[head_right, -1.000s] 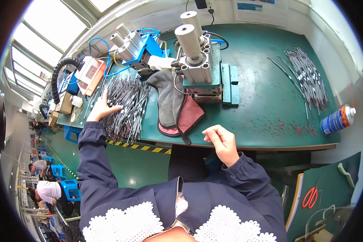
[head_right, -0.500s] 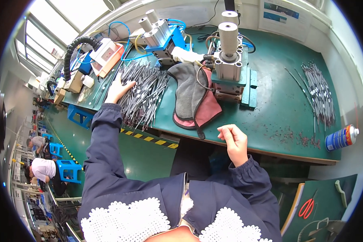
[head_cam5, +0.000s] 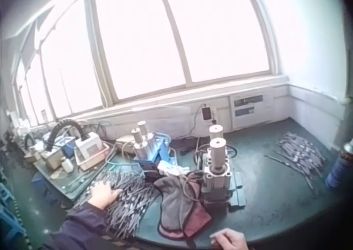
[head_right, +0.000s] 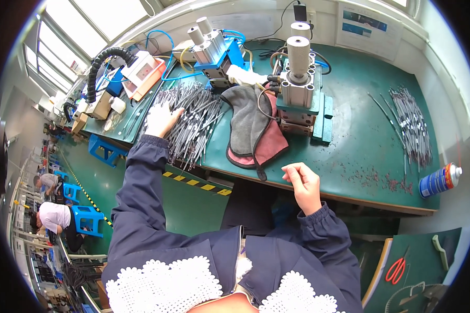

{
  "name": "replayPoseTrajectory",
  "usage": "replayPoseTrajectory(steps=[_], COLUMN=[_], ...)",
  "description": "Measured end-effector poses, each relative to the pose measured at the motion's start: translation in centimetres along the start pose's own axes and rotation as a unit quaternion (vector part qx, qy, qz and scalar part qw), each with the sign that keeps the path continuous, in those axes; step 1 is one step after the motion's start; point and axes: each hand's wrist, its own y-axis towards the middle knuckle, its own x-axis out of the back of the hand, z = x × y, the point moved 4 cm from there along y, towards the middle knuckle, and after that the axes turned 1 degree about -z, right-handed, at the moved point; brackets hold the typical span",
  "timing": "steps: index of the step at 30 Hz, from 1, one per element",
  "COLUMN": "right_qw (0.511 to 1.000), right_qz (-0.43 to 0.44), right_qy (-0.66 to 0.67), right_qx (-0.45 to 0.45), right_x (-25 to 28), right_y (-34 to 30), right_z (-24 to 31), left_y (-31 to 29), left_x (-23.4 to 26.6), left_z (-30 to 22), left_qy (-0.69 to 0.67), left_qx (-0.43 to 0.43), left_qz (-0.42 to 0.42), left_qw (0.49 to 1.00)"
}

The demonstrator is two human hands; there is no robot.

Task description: The person feeds bundles of wires into a processing machine by hand at a workstation.

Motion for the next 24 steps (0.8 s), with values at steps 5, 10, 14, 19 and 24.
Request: replayPoseTrajectory(steps=[5,10,14,19,24], right_qw=[0.999,0.999,0.998,0.998,0.998], right_qz=[-0.002,-0.003,-0.007,0.008,0.017], right_qy=[-0.044,-0.05,-0.057,-0.052,-0.052], right_qx=[0.014,0.013,0.021,0.016,0.018], right_x=[-0.4,-0.3,-0.3,-0.3,-0.1], right_y=[0.1,0.3,0.1,0.0,-0.2], right_z=[0.1,0.0,0.2,0.1,0.1], left_y=[-0.2,-2.2,-5.9,-7.0,-5.5], left_x=[-0.4,0.2,-0.1,-0.8,-0.3], left_z=[0.7,-2.3,-4.4,-5.1,-4.0], left_qy=[-0.037,-0.054,-0.038,-0.007,0.034], left_qx=[-0.023,-0.003,-0.074,-0.063,-0.034], left_qz=[-0.029,0.081,0.037,-0.002,-0.011], left_qw=[0.999,0.995,0.996,0.998,0.999])
